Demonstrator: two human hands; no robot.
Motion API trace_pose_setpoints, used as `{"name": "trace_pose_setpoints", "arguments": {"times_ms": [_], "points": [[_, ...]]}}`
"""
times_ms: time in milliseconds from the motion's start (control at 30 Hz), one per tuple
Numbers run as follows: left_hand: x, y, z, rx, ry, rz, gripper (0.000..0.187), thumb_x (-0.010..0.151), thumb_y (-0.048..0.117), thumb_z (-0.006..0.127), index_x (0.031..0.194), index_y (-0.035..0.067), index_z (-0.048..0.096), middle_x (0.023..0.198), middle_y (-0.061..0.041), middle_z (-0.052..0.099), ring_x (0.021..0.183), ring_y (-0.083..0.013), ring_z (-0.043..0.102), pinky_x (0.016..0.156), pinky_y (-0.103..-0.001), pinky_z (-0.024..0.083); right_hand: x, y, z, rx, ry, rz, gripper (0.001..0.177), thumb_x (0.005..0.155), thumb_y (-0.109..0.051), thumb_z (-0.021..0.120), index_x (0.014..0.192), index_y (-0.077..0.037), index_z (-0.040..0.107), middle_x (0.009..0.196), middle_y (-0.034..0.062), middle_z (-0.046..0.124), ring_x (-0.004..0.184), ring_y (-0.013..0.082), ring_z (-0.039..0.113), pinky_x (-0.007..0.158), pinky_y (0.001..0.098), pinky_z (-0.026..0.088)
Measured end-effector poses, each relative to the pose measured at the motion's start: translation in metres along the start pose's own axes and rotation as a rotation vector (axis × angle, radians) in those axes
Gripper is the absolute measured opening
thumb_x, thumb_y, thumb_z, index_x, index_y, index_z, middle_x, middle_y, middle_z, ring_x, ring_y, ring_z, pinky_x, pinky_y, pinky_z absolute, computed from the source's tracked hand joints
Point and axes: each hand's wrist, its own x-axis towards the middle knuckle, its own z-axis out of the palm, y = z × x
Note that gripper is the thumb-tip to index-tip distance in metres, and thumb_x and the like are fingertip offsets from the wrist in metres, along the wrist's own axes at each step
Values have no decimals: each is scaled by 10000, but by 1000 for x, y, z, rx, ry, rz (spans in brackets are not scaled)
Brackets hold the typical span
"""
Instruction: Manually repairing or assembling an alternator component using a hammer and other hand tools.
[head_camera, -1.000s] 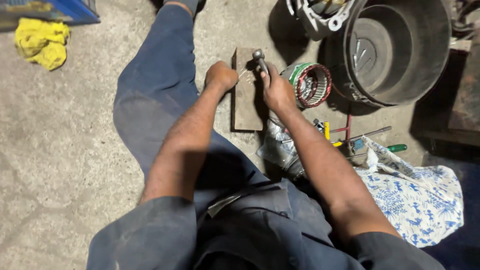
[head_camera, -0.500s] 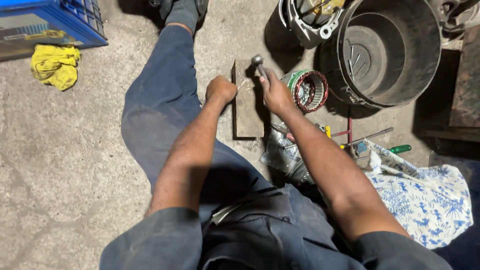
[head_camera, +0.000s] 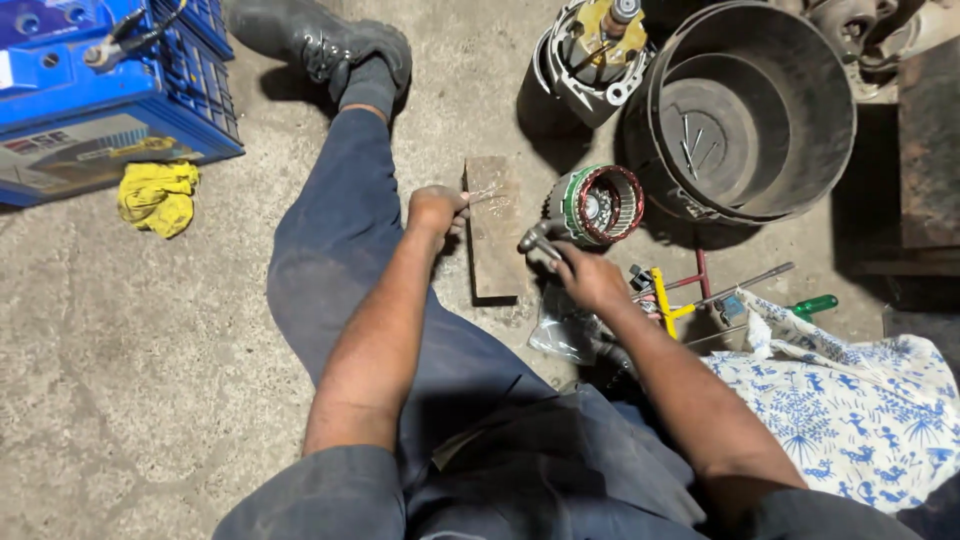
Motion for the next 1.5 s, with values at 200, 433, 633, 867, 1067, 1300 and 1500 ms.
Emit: {"name": "trace_pose_setpoints", "arguments": {"times_ms": [200,433,633,867,1067,1300,1500], "points": [[-19,8,3,23,-39,40,109,919,101,735,973,8,721,777,-78,717,590,-140,626,510,-276,517,-11,25,38,53,15,83,502,976,-443,562,1453,-290,525,1033,237,731,961,449,694,861,560,526],[-32,12,9,26,-111,112,121,918,125,750,992,31,737,812,-49,722,650,-133,656,558,-272,526,-6,62,78,1,-54,-83,457,923,-384,599,1344,-207,597,1113,220,706,989,448,680,808,568,525],[-50,25,15,86,-189,175,139,903,115,771,1004,23,745,829,-37,718,675,-127,657,588,-278,547,7,16,27,412,327,-24,283,989,-276,617,1198,-133,742,1103,186,767,1007,368,732,900,461,568],[-73,34,29,322,-290,320,183,871,97,811,1021,-2,781,865,-79,748,726,-143,672,654,-299,581,24,-13,2,1374,82,25,281,1015,-153,603,1190,57,668,924,127,734,758,179,692,655,303,571],[-105,48,55,75,-73,107,275,881,83,756,1139,16,693,920,-107,744,676,-175,665,592,-323,562,11,-28,23,1402,77,71,263,1017,-129,610,1160,83,673,903,142,732,720,177,715,618,273,554],[-73,-14,69,-123,-304,131,225,971,56,682,1173,-33,727,892,-78,733,646,-117,629,543,-258,523,-2,-59,29,1375,191,107,250,1027,-148,574,1112,45,708,918,96,769,729,158,730,603,271,552],[-71,20,37,330,-10,253,194,936,156,703,1106,78,755,859,-94,737,655,-167,652,561,-338,528,10,33,64,291,177,-32,339,968,-341,691,1108,-38,755,1035,210,755,953,386,728,842,469,553]]}}
